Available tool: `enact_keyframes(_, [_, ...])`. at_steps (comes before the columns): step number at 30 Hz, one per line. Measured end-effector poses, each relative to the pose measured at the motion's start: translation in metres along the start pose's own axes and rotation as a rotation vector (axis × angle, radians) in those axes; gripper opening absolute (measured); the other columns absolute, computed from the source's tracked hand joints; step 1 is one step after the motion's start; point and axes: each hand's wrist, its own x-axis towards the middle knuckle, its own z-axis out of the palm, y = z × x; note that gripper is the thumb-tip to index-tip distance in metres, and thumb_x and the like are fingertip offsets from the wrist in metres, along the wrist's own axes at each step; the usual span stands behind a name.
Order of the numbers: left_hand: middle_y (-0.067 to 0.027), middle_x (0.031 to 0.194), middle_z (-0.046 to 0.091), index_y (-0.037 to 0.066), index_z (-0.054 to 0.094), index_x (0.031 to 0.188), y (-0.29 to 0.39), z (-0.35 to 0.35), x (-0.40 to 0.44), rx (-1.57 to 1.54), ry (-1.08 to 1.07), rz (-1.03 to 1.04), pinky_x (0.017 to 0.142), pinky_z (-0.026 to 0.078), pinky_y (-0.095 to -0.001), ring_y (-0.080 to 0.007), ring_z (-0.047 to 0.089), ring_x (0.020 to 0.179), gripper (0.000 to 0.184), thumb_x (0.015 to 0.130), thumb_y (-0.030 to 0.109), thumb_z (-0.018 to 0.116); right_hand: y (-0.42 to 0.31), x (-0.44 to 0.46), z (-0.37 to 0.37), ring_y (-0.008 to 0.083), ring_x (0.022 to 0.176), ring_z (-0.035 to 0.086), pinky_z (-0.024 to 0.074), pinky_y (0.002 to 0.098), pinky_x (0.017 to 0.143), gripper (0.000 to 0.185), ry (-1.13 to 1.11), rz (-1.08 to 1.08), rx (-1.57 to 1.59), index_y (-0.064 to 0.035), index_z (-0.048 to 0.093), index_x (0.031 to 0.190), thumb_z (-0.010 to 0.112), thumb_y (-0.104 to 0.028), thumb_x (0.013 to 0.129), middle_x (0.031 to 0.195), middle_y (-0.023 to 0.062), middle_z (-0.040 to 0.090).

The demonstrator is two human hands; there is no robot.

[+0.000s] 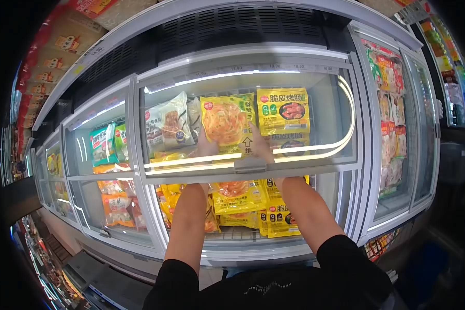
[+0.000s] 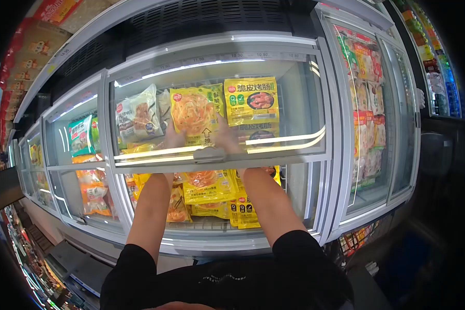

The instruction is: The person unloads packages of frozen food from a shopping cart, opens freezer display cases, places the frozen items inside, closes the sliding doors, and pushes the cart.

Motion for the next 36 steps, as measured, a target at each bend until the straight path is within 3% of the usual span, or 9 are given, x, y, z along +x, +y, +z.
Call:
enact_keyframes(3, [-0.0182,0.126,0.063,0.001,0.042,0.143,-0.02,0.009,0.007,0.166,-0.068,0.032,0.096,0.05,-0.0366,-0.0258,0.064,0.114,0.066,0.083,-0.003,0.069,0.021,0.001,0.017,0.0401,0.135,0.045,0.0365,0.0428,0.112,0.095,0.033,-0.217,0.014,-0.009,0.032,0.153,0.084,-0.027,0.076,0.145,0.0256,0.046])
enact_keyframes(9, [-0.0226,0.131,0.06,0.003,0.032,0.149,-0.061,0.028,0.018,-0.342,-0.275,0.009,0.098,0.051,-0.0431,-0.0384,0.059,0.121,0.078,0.083,0.005,0.071,0.026,-0.05,0.016,0.0447,0.136,0.042,0.0345,0.0463,0.114,0.08,0.115,-0.42,-0.263,-0.0021,0.041,0.145,0.08,-0.027,0.079,0.143,0.0306,0.046])
enact_keyframes(12, [-0.0283,0.139,0.05,0.001,0.032,0.148,-0.045,0.015,-0.008,0.422,-0.082,0.212,0.105,0.046,-0.0462,-0.0435,0.051,0.128,0.075,0.085,0.014,0.071,-0.009,-0.117,-0.025,0.0449,0.135,0.043,0.0353,0.0466,0.113,0.074,-0.106,-0.26,-0.373,0.0019,0.044,0.141,0.078,-0.024,0.081,0.142,0.0307,0.046])
enact_keyframes(14, [-0.0297,0.147,0.04,0.002,0.033,0.149,-0.063,0.016,-0.041,0.432,-0.01,0.579,0.11,0.041,-0.0466,-0.0441,0.042,0.135,0.076,0.086,0.022,0.071,-0.027,-0.164,-0.059,0.0421,0.129,0.05,0.0402,0.0456,0.109,0.067,-0.271,-0.085,-0.208,0.0018,0.048,0.138,0.077,-0.024,0.083,0.137,0.0277,0.052])
enact_keyframes(16, [-0.0279,0.146,0.045,0.005,0.037,0.149,0.0,-0.005,-0.084,0.517,-0.376,0.425,0.108,0.043,-0.0462,-0.0448,0.045,0.132,0.076,0.086,0.026,0.072,-0.031,-0.208,-0.085,0.0392,0.121,0.057,0.0457,0.0444,0.102,0.063,-0.245,-0.072,-0.102,0.001,0.051,0.136,0.076,-0.024,0.083,0.13,0.0254,0.058])
enact_keyframes(19, [-0.0249,0.142,0.052,0.007,0.046,0.146,0.054,-0.024,-0.145,0.469,-0.746,0.142,0.106,0.044,-0.0459,-0.0425,0.051,0.129,0.067,0.087,0.026,0.072,-0.048,-0.268,-0.12,0.0361,0.11,0.064,0.0515,0.0431,0.094,0.057,-0.179,0.015,-0.124,0.0007,0.054,0.131,0.076,-0.021,0.083,0.121,0.0234,0.064])
enact_keyframes(25, [-0.0245,0.134,0.059,0.007,0.05,0.143,0.078,-0.045,-0.261,0.484,-0.768,0.224,0.105,0.045,-0.0455,-0.0413,0.054,0.125,0.063,0.088,0.028,0.072,-0.074,-0.373,-0.153,0.0347,0.098,0.068,0.0547,0.0425,0.085,0.041,0.065,0.036,-0.136,0.0008,0.06,0.12,0.074,-0.01,0.084,0.107,0.0215,0.068])
enact_keyframes(29, [-0.0252,0.134,0.059,0.002,0.052,0.14,0.089,-0.05,-0.319,0.409,-0.722,0.239,0.107,0.043,-0.0453,-0.0411,0.054,0.126,0.062,0.088,0.03,0.072,-0.08,-0.439,-0.153,0.0388,0.104,0.065,0.0537,0.0442,0.09,0.037,0.212,-0.24,-0.322,0.0016,0.06,0.116,0.071,-0.004,0.08,0.108,0.0206,0.067])
enact_keyframes(36, [-0.0157,0.112,0.072,-0.001,0.063,0.125,0.1,-0.038,-0.404,0.137,-0.705,0.344,0.091,0.053,-0.0344,-0.0238,0.07,0.103,0.04,0.088,0.012,0.072,-0.066,-0.554,-0.156,0.0405,0.101,0.061,0.0507,0.0477,0.088,0.027,0.433,-0.177,-0.411,-0.0003,0.058,0.108,0.066,-0.006,0.082,0.104,0.0194,0.063])
